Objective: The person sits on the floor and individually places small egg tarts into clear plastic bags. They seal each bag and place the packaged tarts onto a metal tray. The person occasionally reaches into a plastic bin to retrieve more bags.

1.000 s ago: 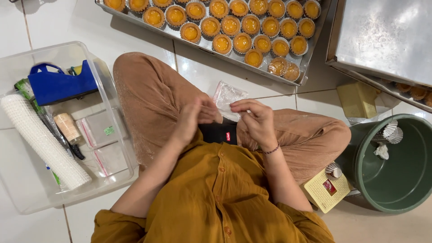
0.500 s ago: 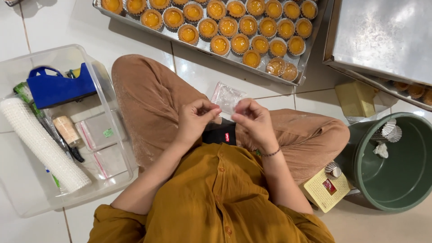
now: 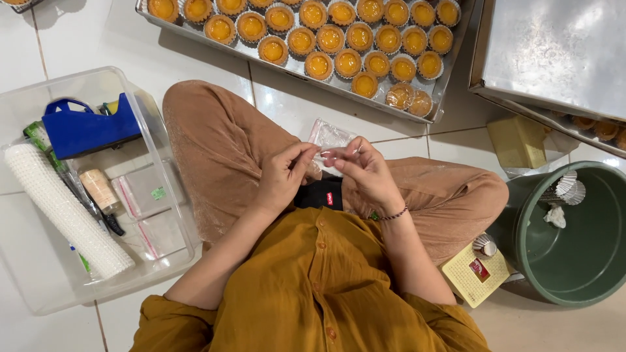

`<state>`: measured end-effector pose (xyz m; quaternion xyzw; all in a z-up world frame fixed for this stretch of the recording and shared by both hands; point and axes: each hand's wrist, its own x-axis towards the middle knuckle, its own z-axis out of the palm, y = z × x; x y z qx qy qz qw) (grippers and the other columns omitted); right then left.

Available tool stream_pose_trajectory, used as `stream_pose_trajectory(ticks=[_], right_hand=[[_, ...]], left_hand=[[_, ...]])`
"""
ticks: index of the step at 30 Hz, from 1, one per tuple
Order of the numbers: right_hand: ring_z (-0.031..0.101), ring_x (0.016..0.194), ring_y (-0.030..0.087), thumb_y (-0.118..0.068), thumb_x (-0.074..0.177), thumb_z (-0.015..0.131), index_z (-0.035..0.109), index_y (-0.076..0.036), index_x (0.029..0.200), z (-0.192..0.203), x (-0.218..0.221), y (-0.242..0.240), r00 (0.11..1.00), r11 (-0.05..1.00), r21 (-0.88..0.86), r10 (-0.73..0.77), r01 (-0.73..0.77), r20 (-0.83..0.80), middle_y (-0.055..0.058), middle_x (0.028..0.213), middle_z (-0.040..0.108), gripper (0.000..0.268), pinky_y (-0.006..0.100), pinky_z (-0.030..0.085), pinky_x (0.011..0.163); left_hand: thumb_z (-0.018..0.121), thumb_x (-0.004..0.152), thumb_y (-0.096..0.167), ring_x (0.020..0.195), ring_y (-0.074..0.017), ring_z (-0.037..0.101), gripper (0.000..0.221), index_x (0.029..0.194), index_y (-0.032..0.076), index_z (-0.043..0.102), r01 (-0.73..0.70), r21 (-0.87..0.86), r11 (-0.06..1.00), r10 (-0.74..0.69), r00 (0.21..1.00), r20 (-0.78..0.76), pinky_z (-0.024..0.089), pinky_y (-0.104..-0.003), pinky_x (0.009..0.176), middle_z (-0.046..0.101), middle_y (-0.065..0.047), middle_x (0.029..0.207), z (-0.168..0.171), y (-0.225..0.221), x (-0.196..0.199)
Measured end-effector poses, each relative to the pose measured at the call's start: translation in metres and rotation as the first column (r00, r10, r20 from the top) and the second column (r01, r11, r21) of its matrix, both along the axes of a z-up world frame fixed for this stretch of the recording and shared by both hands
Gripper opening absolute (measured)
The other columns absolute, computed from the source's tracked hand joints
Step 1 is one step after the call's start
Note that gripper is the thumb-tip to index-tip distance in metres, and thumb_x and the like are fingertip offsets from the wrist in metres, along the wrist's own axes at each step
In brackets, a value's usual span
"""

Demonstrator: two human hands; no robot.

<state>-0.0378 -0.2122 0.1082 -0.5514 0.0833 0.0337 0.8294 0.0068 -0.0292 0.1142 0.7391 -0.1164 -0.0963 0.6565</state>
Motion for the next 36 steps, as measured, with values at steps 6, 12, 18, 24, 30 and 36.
stream_pose_trajectory(ticks=[6,12,18,24,30,36], right_hand=[[0.076,0.1,0.026,0.003,0.091,0.07,0.055,-0.007,0.087,-0.014,-0.003,0.004,0.998,0.993,0.122,-0.001,0.008,-0.059,0.021,0.107,0.075,0.018,0.037,0.057,0.092],[0.073,0.107,0.031,-0.007,0.095,0.069,0.051,-0.007,0.089,0.009,0.004,0.01,0.998,0.987,0.156,0.042,-0.034,-0.047,0.028,0.129,0.067,0.019,0.044,0.055,0.095],[0.074,0.092,0.023,-0.035,0.098,0.07,0.06,-0.011,0.104,-0.024,0.047,-0.034,0.991,0.96,-0.259,0.081,-0.108,-0.11,0.017,0.111,0.074,0.026,0.037,0.056,0.088],[0.072,0.103,0.039,-0.075,0.075,0.085,0.045,-0.017,0.111,-0.049,0.139,-0.075,0.919,0.137,-0.989,-0.383,-0.048,-0.098,0.017,0.104,0.074,0.079,0.051,0.054,0.09],[0.074,0.097,0.04,-0.06,0.073,0.087,0.045,-0.01,0.108,-0.069,0.164,-0.078,0.918,-0.051,-0.965,-0.324,-0.259,-0.23,0.021,0.096,0.075,0.074,0.052,0.054,0.09],[0.072,0.101,0.041,-0.04,0.079,0.088,0.045,-0.015,0.117,-0.016,0.117,-0.084,0.925,0.216,-0.976,-0.372,0.002,-0.08,0.016,0.103,0.074,0.063,0.052,0.054,0.088]], left_hand=[[0.069,0.101,0.022,0.084,-0.025,0.076,0.017,0.114,0.018,0.079,-0.077,0.133,0.988,0.042,0.967,0.249,0.06,-0.033,0.073,0.078,-0.01,0.089,-0.002,0.0,0.003],[0.076,0.094,0.015,0.077,-0.0262,0.073,0.038,0.132,0.017,0.071,-0.001,0.002,1.0,0.0,0.979,0.203,0.06,-0.035,0.058,0.069,-0.013,0.093,-0.039,-0.004,0.009],[0.071,0.096,0.002,0.063,-0.0219,0.074,0.012,0.106,0.0,0.077,-0.075,-0.27,0.96,0.026,0.983,-0.181,0.063,-0.028,0.05,0.063,-0.009,0.077,-0.059,-0.013,0.029],[0.069,0.099,0.01,0.055,-0.0167,0.072,0.015,0.109,0.001,0.076,-0.153,-0.274,0.949,0.076,0.959,-0.274,0.061,-0.025,0.05,0.069,-0.012,0.065,-0.074,-0.018,0.041],[0.069,0.1,0.011,0.064,-0.0178,0.074,0.018,0.112,-0.001,0.075,-0.206,-0.316,0.926,0.106,0.946,-0.305,0.065,-0.028,0.056,0.068,-0.011,0.08,-0.068,-0.016,0.051],[0.071,0.099,0.017,0.061,-0.0156,0.072,0.021,0.112,0.002,0.075,-0.254,-0.335,0.907,0.093,0.898,-0.429,0.065,-0.026,0.054,0.069,-0.01,0.078,-0.058,-0.018,0.066]])
